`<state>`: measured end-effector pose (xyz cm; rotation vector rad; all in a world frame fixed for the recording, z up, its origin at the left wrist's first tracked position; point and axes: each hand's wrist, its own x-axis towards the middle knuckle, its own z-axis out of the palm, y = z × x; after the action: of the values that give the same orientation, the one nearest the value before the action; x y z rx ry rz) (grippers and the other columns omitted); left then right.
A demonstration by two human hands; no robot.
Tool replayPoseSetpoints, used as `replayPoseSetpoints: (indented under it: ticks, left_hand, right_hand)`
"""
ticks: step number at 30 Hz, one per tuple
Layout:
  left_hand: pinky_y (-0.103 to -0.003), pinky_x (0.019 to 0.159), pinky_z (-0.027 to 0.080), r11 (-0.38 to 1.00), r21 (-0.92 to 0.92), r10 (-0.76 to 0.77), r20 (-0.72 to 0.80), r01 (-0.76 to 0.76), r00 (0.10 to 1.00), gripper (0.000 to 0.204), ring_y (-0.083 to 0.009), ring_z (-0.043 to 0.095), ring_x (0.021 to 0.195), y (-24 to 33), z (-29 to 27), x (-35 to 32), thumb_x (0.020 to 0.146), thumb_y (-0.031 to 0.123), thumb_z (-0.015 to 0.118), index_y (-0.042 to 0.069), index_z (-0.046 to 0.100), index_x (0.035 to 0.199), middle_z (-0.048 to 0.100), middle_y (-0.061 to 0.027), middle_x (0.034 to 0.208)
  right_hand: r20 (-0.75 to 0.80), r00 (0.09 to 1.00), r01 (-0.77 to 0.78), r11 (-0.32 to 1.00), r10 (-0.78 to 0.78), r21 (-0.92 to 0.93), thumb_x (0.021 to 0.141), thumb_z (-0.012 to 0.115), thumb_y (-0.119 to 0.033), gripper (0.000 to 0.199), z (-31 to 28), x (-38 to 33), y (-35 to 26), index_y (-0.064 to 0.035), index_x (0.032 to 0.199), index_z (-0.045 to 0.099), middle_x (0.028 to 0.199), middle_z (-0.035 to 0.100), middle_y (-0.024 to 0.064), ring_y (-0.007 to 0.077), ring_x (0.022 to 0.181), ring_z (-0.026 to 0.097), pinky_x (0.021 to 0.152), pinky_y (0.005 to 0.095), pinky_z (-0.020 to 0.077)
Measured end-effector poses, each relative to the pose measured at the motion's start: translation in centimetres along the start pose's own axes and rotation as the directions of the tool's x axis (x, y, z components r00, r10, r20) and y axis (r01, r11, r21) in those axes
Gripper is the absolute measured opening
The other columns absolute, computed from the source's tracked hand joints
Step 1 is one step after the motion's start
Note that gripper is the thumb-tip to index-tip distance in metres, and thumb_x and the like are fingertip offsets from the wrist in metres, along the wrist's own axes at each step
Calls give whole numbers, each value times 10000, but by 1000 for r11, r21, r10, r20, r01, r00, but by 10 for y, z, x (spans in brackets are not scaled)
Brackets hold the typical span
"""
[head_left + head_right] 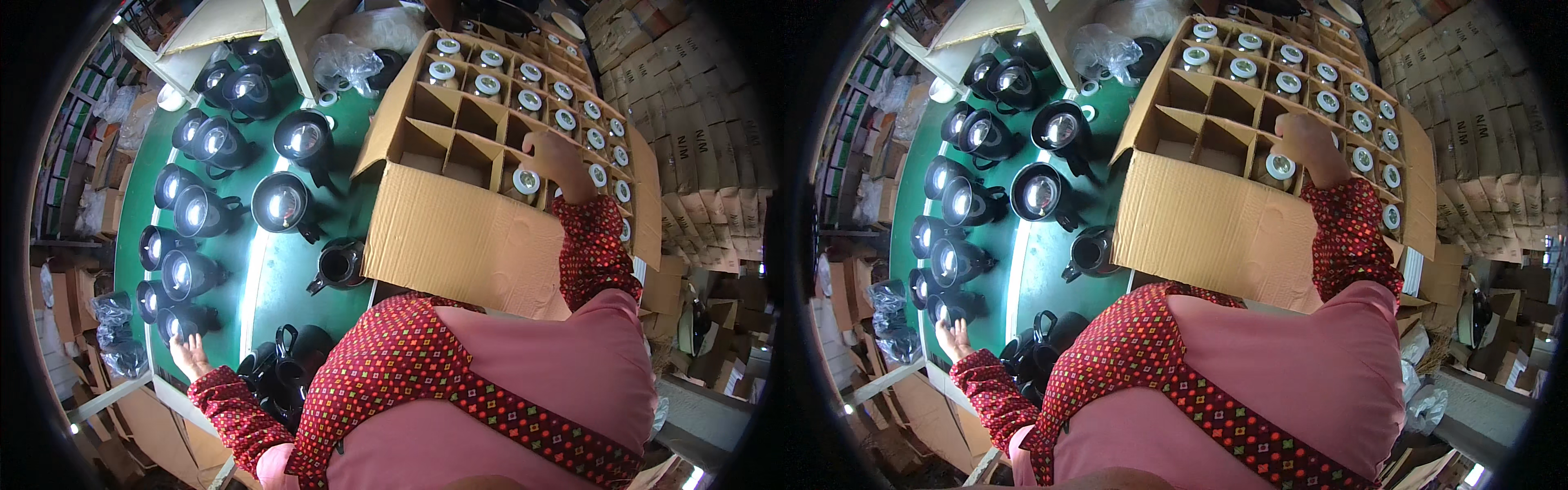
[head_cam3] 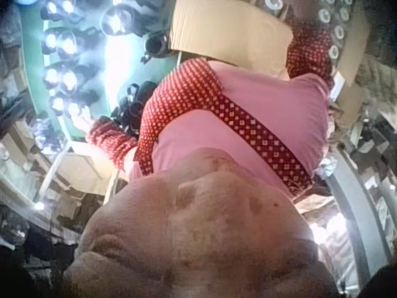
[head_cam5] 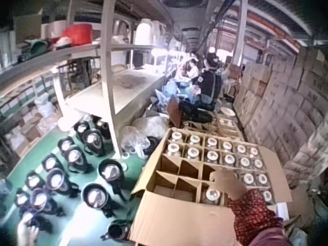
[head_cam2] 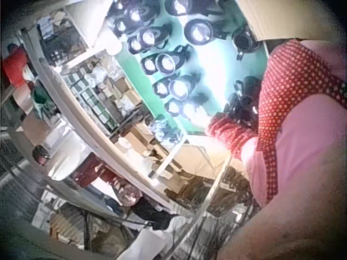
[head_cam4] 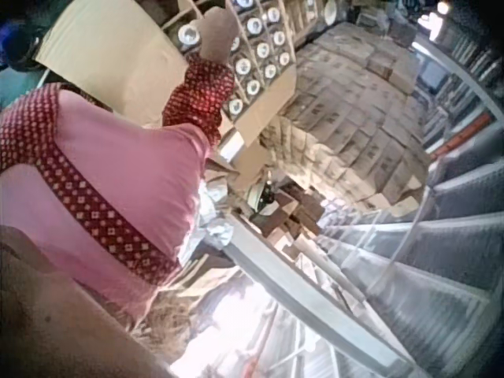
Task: The person unpacks a cardboard box containing kettle lids and assembles black kettles by placing lids onto kettle bodies on a green work surface. The person handles kettles and lids one at a time, repeatedly picking up lids and attaching them to kettle bodies.
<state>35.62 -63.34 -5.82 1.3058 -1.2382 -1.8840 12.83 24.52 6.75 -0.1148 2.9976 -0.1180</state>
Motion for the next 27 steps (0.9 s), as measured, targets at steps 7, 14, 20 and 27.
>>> replayPoseSetpoints:
  ticks: [7, 14, 20, 27]
  left_hand:
    - [-479, 1176, 449, 949, 32, 256, 505, -315, 824, 592, -379, 493, 1430, -22, 147, -160, 1049, 187, 615, -30, 411, 1560, 374, -234, 1608]
    - [-450, 1188, 414, 800, 45, 182, 932, -598, 314, 671, -293, 456, 1483, -65, 260, -339, 963, 45, 724, 57, 446, 1574, 406, -128, 1635]
    - [-460, 1209, 407, 515, -384, 296, 919, -766, -261, 1034, -366, 420, 1502, -62, 310, -435, 741, 244, 957, -2, 391, 1571, 387, -237, 1615]
    - [-448, 1035, 517, 579, -440, 559, 827, -686, -59, 864, -403, 584, 1244, -74, 270, -436, 679, 273, 943, 58, 564, 1425, 552, -224, 1357]
  right_hand:
    - [-67, 990, 132, 978, -122, 161, 671, 904, -285, 574, 44, -40, 16, -99, 1172, 694, 1070, 674, 177, 413, 996, 690, 827, 492, 560]
    - [-255, 948, 221, 970, -190, 101, 698, 866, -274, 525, -82, -70, -41, -143, 1186, 721, 1066, 678, 157, 392, 967, 699, 819, 469, 564]
    - [-364, 788, 581, 795, -496, 173, 675, 888, -108, 618, -132, -118, -122, -128, 1271, 725, 1069, 648, 106, 321, 953, 672, 771, 422, 555]
    - [-228, 923, 254, 45, -310, 966, 900, 725, -664, 954, -32, -101, -172, 9, 1528, 476, 1306, 634, 129, 214, 1158, 630, 988, 371, 519]
